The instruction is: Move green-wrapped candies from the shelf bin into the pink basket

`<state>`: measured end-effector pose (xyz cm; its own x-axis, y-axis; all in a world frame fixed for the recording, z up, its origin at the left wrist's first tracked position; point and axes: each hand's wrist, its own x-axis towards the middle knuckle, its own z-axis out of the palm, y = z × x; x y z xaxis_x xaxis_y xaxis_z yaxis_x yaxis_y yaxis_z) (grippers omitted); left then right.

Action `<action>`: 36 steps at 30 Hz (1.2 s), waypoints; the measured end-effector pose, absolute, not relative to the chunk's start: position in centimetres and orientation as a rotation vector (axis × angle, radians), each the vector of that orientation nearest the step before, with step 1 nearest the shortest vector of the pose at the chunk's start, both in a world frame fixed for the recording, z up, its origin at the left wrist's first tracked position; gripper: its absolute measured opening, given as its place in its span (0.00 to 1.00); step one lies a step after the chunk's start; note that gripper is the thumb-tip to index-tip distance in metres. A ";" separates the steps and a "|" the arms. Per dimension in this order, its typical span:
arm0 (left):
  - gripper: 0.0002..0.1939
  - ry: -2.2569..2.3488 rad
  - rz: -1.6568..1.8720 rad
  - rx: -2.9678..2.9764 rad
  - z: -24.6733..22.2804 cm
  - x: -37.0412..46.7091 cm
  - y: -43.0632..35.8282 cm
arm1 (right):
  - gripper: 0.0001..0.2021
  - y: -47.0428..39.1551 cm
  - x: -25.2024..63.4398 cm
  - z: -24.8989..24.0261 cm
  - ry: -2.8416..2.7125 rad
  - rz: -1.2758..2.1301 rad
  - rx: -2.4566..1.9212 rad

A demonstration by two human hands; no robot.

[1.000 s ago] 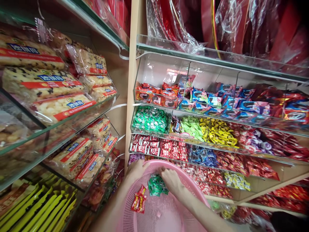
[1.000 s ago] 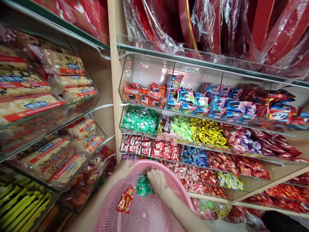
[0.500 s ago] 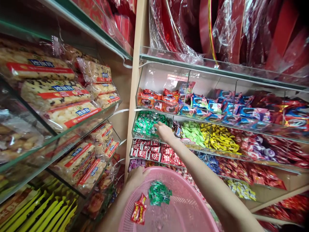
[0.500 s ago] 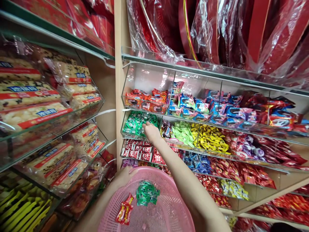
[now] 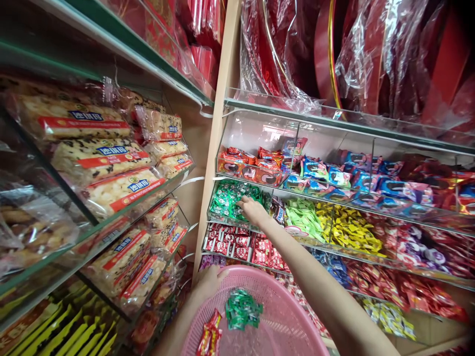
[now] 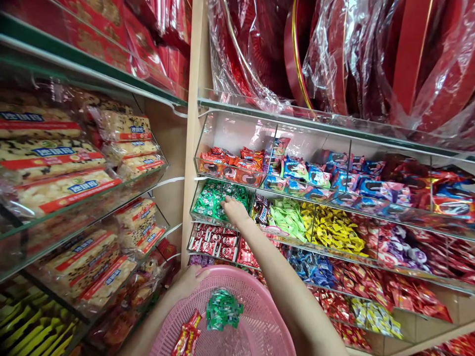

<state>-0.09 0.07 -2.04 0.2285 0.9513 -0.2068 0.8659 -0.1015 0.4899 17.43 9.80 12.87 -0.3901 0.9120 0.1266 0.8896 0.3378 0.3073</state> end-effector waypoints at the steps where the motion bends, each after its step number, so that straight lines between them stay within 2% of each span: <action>1: 0.23 1.668 0.216 1.990 -1.9 -0.1 0.1 | 0.16 9.7 17.5 12.9 2.512 0.529 1.689; 9: 0.23 1.699 0.212 1.972 -1.3 -0.1 0.3 | 0.12 9.5 17.8 12.8 2.555 0.522 1.617; 13: 0.23 1.700 0.205 1.957 -1.0 -0.1 0.3 | 0.14 10.0 18.4 13.3 2.651 0.459 1.683; 16: 0.23 1.709 0.193 1.943 -0.8 -0.1 0.2 | 0.15 10.5 19.1 14.1 2.686 0.292 1.748; 20: 0.22 1.711 0.189 1.954 -0.7 -0.2 0.2 | 0.09 10.7 19.9 14.8 2.639 0.067 1.702; 26: 0.22 1.706 0.203 1.942 -0.8 -0.3 0.1 | 0.20 10.6 19.6 13.4 2.571 0.124 1.786; 31: 0.22 1.679 0.220 1.945 -0.7 -0.4 0.0 | 0.13 10.7 19.3 12.6 2.532 0.154 1.853; 36: 0.21 1.684 0.211 1.944 -0.6 -0.4 0.0 | 0.10 10.8 19.7 12.8 2.582 0.095 1.903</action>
